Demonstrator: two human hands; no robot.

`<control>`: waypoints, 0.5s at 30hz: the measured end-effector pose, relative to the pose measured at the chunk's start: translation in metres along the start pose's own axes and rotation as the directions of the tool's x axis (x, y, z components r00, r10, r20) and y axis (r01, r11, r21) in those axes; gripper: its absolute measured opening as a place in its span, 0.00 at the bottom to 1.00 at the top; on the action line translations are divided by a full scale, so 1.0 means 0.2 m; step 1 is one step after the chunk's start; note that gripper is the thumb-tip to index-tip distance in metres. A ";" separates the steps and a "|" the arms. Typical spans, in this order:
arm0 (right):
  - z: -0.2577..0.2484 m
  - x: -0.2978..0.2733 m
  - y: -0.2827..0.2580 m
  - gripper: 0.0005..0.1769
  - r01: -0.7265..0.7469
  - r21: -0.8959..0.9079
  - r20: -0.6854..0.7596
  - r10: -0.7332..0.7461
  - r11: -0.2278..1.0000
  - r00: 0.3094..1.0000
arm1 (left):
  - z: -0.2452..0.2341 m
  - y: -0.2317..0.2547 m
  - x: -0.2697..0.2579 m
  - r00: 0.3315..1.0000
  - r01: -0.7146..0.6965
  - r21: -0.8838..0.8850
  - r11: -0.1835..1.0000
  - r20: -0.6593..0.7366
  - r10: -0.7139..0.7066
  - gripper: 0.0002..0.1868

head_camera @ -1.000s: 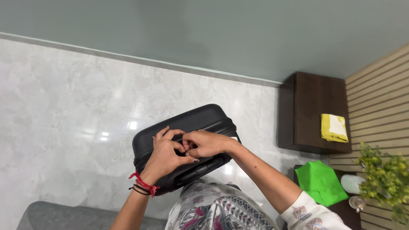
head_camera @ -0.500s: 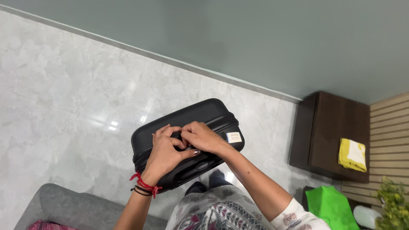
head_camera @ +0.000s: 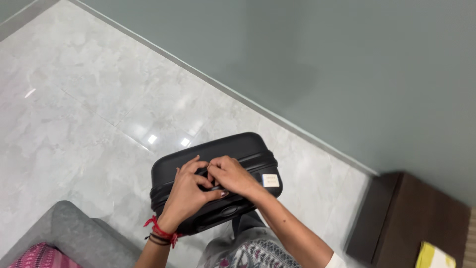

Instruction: The person zips up a black suitcase on a bed, lifts it by the handle, carries it across the room, and places it on the floor inside a closet.

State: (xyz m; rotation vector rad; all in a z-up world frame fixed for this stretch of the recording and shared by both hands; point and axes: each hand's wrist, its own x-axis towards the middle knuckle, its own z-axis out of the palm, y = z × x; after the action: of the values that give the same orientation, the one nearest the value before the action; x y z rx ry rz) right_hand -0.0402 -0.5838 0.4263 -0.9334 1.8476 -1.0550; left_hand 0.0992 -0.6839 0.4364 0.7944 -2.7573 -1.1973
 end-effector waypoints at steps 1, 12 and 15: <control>-0.02 0.05 -0.02 0.18 -0.012 0.000 0.011 0.012 1.000 1.000 | -0.02 0.00 0.04 1.000 0.022 -0.011 1.000 -0.015 -0.023 0.20; -0.09 0.43 -0.25 0.19 0.065 -0.088 0.236 -0.042 0.994 0.971 | -0.18 -0.03 0.18 0.950 0.119 -0.106 0.987 -0.276 -0.144 0.19; -0.06 0.49 -0.36 0.19 0.062 -0.132 0.256 -0.026 0.989 0.966 | -0.23 -0.05 0.18 0.922 0.162 -0.130 0.978 -0.334 -0.197 0.19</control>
State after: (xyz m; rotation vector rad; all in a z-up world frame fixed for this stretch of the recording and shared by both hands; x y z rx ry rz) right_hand -0.0769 -0.6917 0.4688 -1.1409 1.7092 -0.7981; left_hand 0.0826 -0.7377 0.4568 1.1451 -2.3642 -1.0866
